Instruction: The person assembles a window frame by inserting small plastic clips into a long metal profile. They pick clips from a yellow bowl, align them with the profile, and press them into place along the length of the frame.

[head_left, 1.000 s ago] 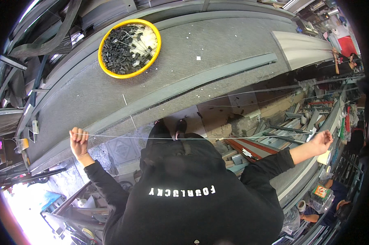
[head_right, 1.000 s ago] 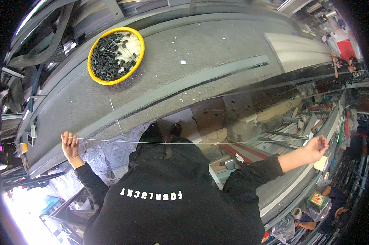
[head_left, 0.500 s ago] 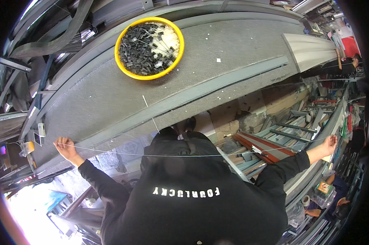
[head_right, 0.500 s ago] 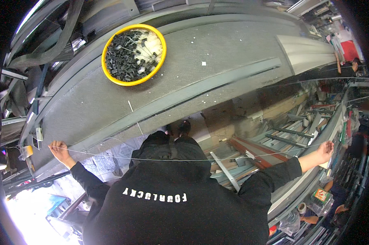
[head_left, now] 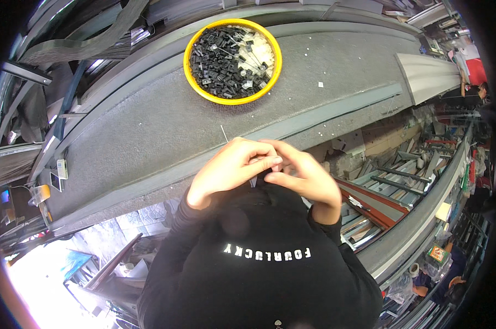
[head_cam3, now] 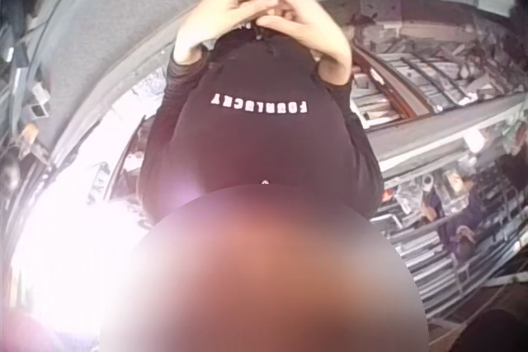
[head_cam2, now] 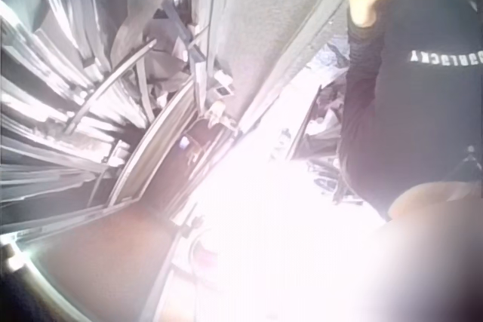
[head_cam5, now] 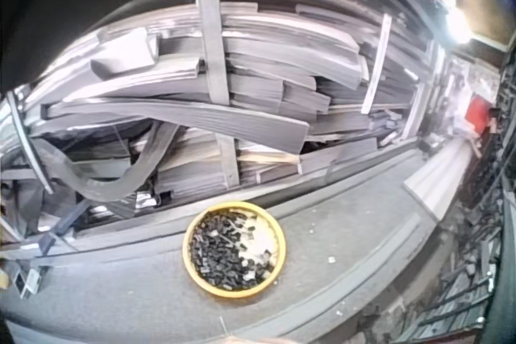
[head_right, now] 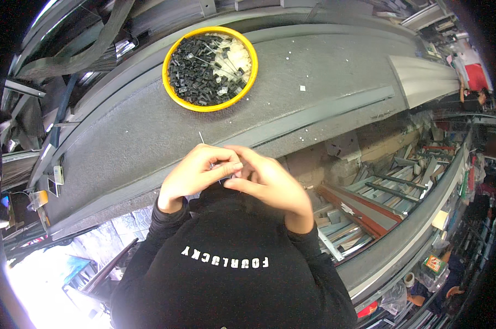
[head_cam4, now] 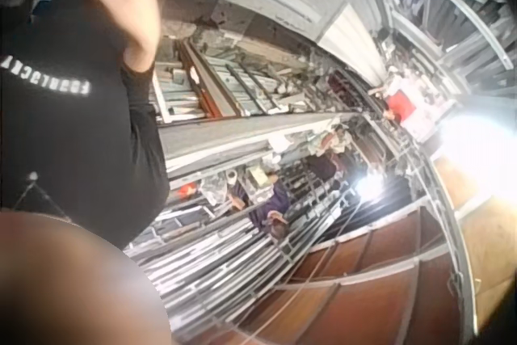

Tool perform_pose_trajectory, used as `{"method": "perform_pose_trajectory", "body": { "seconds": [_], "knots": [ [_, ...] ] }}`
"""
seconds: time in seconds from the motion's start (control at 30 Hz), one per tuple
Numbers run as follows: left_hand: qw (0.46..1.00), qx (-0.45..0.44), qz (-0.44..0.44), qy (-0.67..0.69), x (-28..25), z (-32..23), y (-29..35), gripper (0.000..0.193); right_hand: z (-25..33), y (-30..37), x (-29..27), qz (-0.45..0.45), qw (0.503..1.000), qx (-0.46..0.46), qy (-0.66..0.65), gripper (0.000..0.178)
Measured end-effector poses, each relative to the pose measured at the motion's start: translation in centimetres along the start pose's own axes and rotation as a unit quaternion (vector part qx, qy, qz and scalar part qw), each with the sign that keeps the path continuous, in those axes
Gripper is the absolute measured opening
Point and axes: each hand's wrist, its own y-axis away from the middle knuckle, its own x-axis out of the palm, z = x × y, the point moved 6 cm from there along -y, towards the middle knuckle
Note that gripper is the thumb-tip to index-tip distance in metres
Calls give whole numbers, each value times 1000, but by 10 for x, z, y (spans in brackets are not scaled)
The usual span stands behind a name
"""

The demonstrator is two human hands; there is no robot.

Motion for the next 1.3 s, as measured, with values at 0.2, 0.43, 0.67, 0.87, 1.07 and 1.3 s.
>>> {"method": "perform_pose_trajectory", "body": {
  "seconds": [0.2, 0.43, 0.67, 0.87, 1.07, 1.3],
  "knots": [
    [982, -126, -141, -14, -74, 32, 67, 24, 13, -3, -77, -43, 989, 10, 138, 19],
    [941, -196, -273, -50, -96, 63, 134, 25, 13, -24, -149, -106, 989, 28, 102, 18],
    [868, -255, -422, -54, -92, 65, 157, 24, 15, -77, -178, -68, 876, 4, 477, 26],
    [902, -212, -365, -94, -52, 50, 53, 21, 24, -133, -65, 167, 904, -162, 359, 45],
    [882, -194, -411, -127, -71, 27, 1, 21, 18, -148, -1, 186, 962, -108, 171, 28],
    [856, -136, -474, -156, -108, 33, -13, 17, 1, -164, -54, 63, 990, -24, 120, 14]
  ]
}}
